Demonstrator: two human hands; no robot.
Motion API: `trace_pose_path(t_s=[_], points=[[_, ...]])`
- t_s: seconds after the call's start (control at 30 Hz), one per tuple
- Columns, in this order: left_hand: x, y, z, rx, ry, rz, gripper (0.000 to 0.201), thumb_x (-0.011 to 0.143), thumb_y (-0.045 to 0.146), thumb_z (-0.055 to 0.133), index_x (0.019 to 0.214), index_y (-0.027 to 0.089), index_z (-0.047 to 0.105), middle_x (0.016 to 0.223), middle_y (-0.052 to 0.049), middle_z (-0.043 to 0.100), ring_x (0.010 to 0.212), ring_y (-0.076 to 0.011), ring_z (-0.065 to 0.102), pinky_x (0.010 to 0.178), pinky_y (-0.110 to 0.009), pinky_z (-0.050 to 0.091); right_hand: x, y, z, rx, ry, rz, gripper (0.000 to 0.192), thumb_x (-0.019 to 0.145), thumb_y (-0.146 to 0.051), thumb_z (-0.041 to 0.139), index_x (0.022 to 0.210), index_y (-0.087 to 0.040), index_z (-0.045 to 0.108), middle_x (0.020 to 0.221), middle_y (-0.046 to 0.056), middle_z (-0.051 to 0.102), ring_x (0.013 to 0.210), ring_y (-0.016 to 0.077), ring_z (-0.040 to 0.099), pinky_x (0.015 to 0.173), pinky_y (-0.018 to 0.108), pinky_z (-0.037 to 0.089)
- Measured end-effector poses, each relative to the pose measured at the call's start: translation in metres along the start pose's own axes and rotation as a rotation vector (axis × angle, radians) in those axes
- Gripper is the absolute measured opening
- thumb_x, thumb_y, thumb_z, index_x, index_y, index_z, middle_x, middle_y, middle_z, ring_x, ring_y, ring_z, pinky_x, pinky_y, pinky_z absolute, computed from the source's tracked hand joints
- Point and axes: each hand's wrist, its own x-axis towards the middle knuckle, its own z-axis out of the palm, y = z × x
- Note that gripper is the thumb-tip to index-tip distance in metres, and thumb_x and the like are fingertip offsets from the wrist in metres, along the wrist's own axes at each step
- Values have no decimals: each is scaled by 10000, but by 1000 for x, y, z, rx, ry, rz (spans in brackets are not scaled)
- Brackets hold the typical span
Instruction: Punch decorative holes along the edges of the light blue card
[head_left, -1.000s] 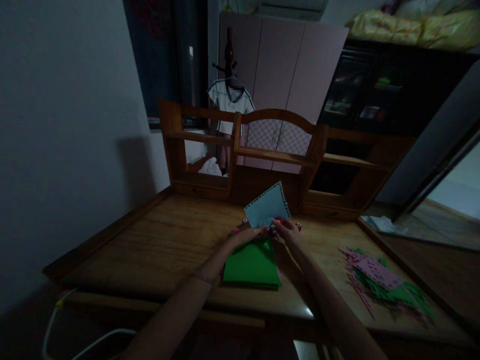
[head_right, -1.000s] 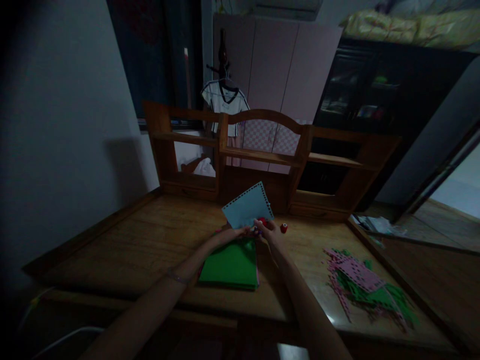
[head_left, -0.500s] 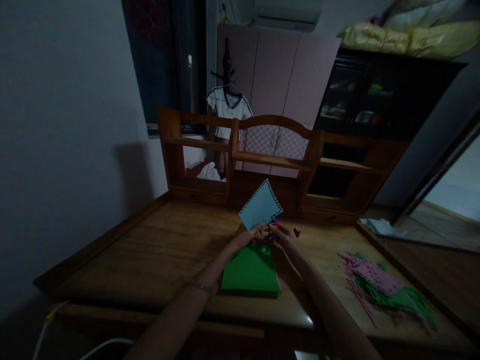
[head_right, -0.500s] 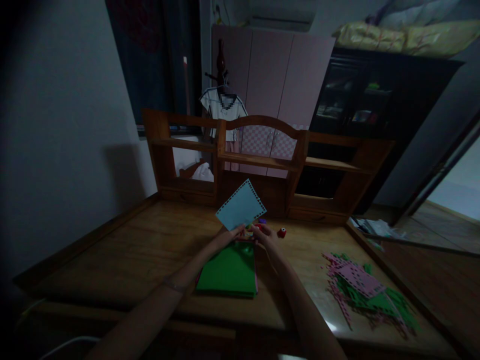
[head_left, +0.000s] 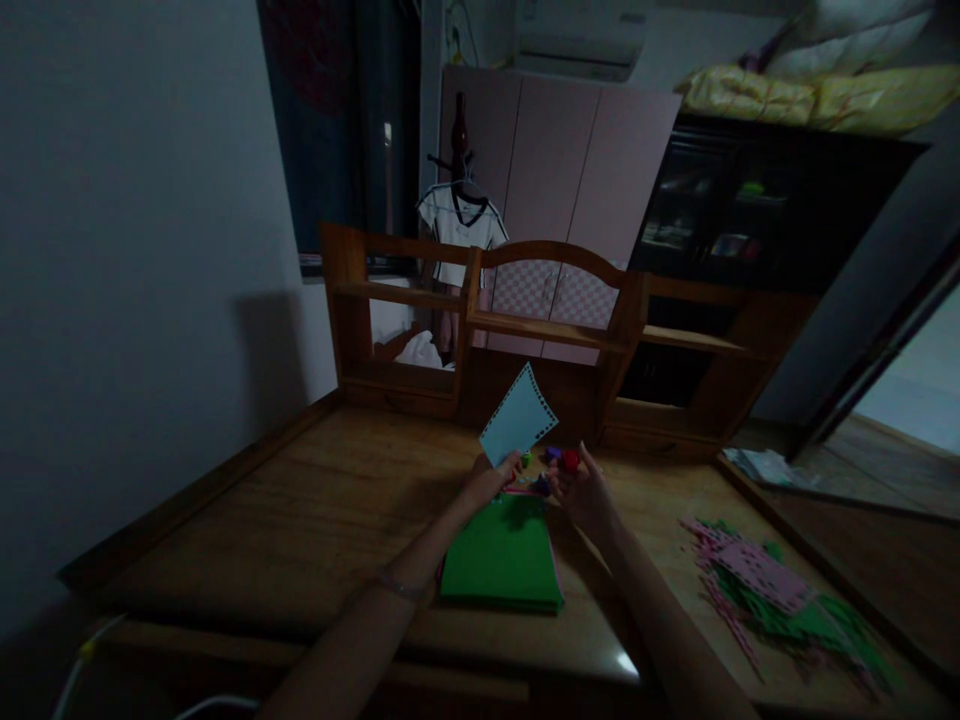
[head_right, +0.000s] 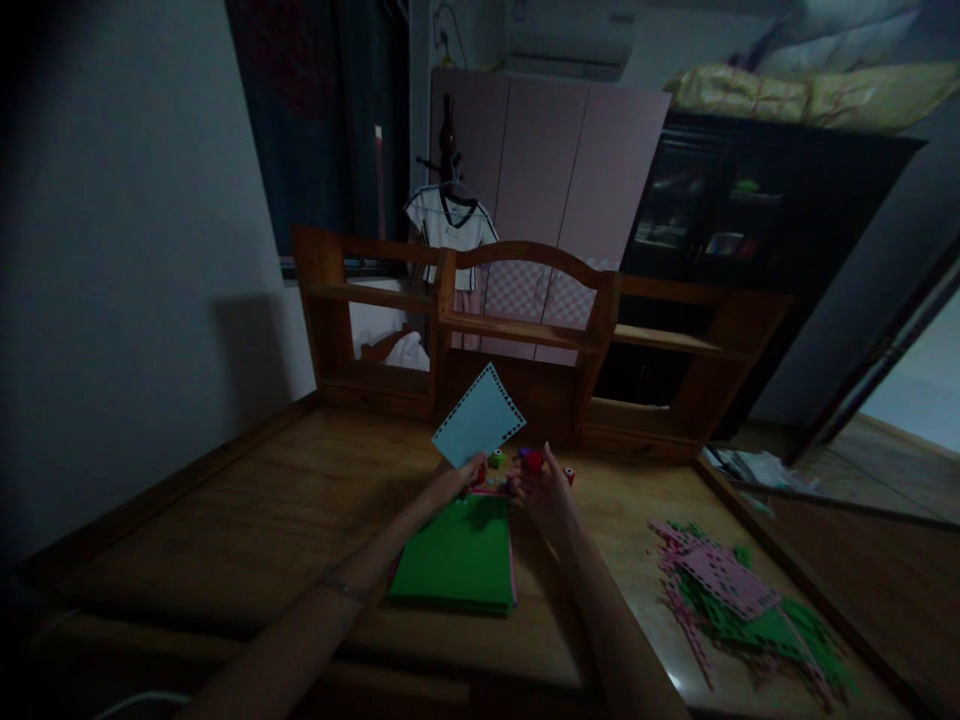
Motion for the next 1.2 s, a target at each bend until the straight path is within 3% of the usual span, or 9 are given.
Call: trace_pose_path(t_s=[0.23, 0.4, 0.53, 0.7, 0.8, 0.97, 1.2], points=[[5, -9, 1, 62, 29, 56, 512, 821, 607, 424, 778, 143, 639, 682, -20, 581, 632, -130, 520, 613, -227, 400, -1, -2, 0, 115, 12, 30, 286, 884, -437, 545, 802, -170, 607, 706, 39, 672, 589, 124, 640, 525, 201, 523], [2, -4, 1, 55, 24, -15, 509, 811, 615, 428, 790, 153, 641, 686, -20, 591, 639, -134, 528, 617, -225, 408, 4, -3, -3, 34, -19, 47, 353, 866, -496, 541, 752, -166, 596, 600, 9, 618, 411, 71, 504, 338, 149, 349], [-2, 4, 0, 32, -17, -36, 509, 815, 609, 421, 782, 148, 635, 628, -14, 566, 604, -131, 517, 562, -221, 389, 3, 0, 2, -313, -28, -44, 500, 819, -638, 489, 734, -167, 633, 415, -49, 441, 296, 52, 272, 304, 183, 221], [-1, 2, 0, -9, -33, -42, 512, 817, 607, 423, 790, 141, 634, 602, -12, 546, 581, -126, 513, 538, -218, 381, -5, 12, 9, -1090, 29, -251, 431, 724, -585, 636, 623, -167, 645, 508, -11, 532, 468, 113, 447, 445, 222, 300], [2, -3, 1, -16, -30, -45, 517, 811, 613, 430, 794, 136, 630, 615, -17, 542, 588, -125, 516, 533, -211, 378, -5, 18, 9, -1304, 12, -375, 463, 768, -570, 584, 540, -167, 603, 521, -11, 536, 525, 130, 468, 502, 232, 307], [5, -8, 2, -6, -31, 28, 510, 827, 606, 413, 802, 147, 634, 692, -20, 575, 642, -120, 534, 579, -202, 394, 0, 15, 6, -1128, 93, -326, 464, 777, -594, 535, 623, -177, 666, 601, 27, 604, 584, 171, 518, 547, 263, 356], [5, -9, 3, 15, -17, 7, 533, 819, 629, 403, 807, 151, 638, 662, -12, 554, 615, -118, 515, 560, -199, 377, -6, 13, 10, -983, 190, -326, 438, 742, -643, 543, 679, -217, 625, 547, -4, 532, 504, 152, 454, 502, 270, 346]])
